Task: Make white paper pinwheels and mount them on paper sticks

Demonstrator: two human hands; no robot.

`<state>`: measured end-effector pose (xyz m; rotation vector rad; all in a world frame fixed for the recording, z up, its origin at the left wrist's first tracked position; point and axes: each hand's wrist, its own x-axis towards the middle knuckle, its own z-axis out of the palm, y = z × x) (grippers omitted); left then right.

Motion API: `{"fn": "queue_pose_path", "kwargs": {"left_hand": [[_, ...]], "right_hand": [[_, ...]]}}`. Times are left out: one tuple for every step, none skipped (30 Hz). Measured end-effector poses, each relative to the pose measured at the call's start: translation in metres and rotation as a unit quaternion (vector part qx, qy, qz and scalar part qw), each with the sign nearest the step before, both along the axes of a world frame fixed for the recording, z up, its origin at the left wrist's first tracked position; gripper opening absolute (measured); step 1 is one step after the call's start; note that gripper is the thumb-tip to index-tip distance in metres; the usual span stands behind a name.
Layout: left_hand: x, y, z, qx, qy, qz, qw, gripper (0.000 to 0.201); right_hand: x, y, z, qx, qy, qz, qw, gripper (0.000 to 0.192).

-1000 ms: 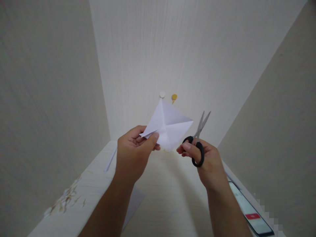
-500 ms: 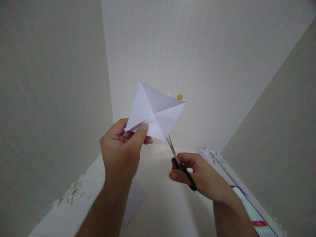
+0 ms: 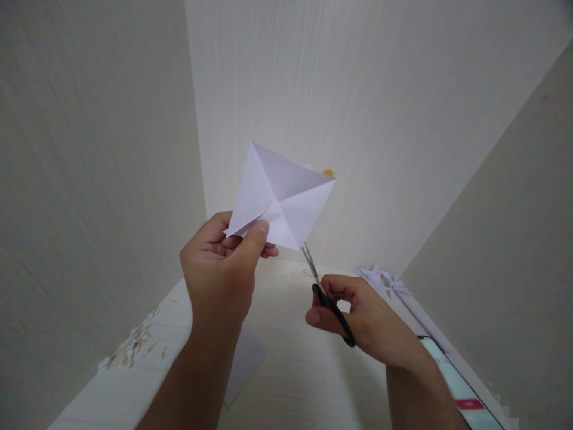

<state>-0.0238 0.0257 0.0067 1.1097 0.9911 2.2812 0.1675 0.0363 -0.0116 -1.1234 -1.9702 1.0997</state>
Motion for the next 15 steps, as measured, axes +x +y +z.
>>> {"fn": "queue_pose_path", "kwargs": {"left_hand": [[0.0003,-0.0003,0.0003,-0.001,0.0,-0.002,1.0,0.007],[0.0006,-0.0005,0.0005,-0.002,0.001,-0.004,1.0,0.007],[0.0009,-0.0006,0.0006,-0.001,0.001,-0.008,1.0,0.007],[0.0012,-0.0007,0.0005,0.001,0.0,-0.012,1.0,0.007],[0.0015,-0.0008,0.0004,0.003,-0.001,-0.014,1.0,0.008],[0.0017,-0.0009,0.0002,0.004,-0.001,-0.017,1.0,0.008],[0.0019,-0.001,-0.0001,0.002,0.0,-0.021,1.0,0.008],[0.0021,-0.0011,-0.0004,-0.001,0.0,-0.023,1.0,0.008],[0.0022,-0.0013,-0.0006,-0.005,0.001,-0.025,1.0,0.008],[0.0023,-0.0015,-0.0007,-0.01,0.002,-0.027,1.0,0.008],[0.0024,-0.0018,-0.0008,-0.015,0.004,-0.028,1.0,0.008],[0.0025,-0.002,-0.0007,-0.02,0.006,-0.027,0.999,0.007],[0.0026,-0.0022,-0.0006,-0.025,0.01,-0.023,0.999,0.007],[0.0028,-0.0024,-0.0004,-0.03,0.015,-0.018,0.999,0.007],[0.0029,-0.0025,-0.0002,-0.035,0.019,-0.013,0.999,0.007]], "right_hand": [[-0.0009,-0.0004,0.0003,-0.001,0.002,0.0,1.0,0.04],[-0.0017,-0.0009,0.0005,-0.003,0.006,0.0,1.0,0.041],[-0.0025,-0.0012,0.0007,-0.007,0.01,-0.001,1.0,0.041],[-0.003,-0.0015,0.0007,-0.011,0.013,-0.002,1.0,0.04],[-0.0034,-0.0017,0.0006,-0.013,0.015,-0.004,1.0,0.04],[-0.0036,-0.0018,0.0005,-0.014,0.014,-0.005,1.0,0.039],[-0.0037,-0.0018,0.0004,-0.013,0.013,-0.006,1.0,0.038],[-0.0037,-0.0018,0.0004,-0.011,0.012,-0.006,1.0,0.038],[-0.0037,-0.0019,0.0005,-0.01,0.012,-0.005,1.0,0.038],[-0.0038,-0.0019,0.0007,-0.013,0.015,-0.003,1.0,0.038],[-0.0039,-0.002,0.0009,-0.017,0.02,0.0,1.0,0.038],[-0.0042,-0.0022,0.0013,-0.022,0.025,0.002,0.999,0.038],[-0.0046,-0.0024,0.0017,-0.025,0.029,0.002,0.999,0.038],[-0.005,-0.0025,0.002,-0.029,0.031,0.003,0.999,0.039],[-0.0055,-0.0027,0.0023,-0.03,0.033,0.002,0.999,0.039]]}}
